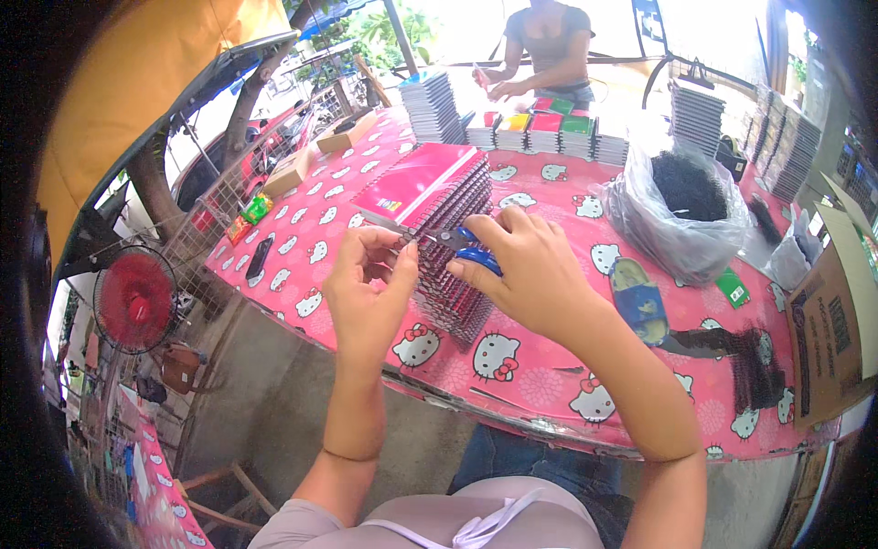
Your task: The person trims the excess wire from a stack of spiral-bound notebooks using pliers and arranges the notebooks into neat stacks on a table.
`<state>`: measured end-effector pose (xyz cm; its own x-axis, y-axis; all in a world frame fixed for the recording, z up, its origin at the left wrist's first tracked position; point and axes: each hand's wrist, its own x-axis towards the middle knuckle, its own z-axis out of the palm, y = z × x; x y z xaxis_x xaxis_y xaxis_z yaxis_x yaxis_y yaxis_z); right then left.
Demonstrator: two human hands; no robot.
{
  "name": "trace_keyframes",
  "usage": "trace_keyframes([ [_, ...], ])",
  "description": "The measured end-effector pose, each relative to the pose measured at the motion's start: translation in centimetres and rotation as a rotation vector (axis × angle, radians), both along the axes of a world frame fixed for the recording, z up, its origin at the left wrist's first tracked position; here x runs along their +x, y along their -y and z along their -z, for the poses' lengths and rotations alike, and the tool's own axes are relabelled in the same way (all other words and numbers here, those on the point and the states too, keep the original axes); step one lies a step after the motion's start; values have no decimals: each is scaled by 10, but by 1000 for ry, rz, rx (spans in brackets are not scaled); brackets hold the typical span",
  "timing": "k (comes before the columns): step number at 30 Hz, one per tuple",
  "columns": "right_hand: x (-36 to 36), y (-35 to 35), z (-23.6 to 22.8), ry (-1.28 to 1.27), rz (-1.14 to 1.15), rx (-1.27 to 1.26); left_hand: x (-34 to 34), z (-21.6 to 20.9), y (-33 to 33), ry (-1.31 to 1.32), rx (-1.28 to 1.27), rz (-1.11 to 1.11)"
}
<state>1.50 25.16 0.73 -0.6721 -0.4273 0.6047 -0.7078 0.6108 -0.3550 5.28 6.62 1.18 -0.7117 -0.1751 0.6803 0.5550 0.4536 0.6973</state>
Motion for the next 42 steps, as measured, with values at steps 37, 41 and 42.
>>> trace_keyframes([
  [37,1,9,-10,-5,294,228,-3,1,-3,72,137,34],
  [41,8,8,-19,302,311,285,-3,3,4,136,124,-19],
  [42,10,6,-13,276,312,236,-5,5,8,130,142,-7],
])
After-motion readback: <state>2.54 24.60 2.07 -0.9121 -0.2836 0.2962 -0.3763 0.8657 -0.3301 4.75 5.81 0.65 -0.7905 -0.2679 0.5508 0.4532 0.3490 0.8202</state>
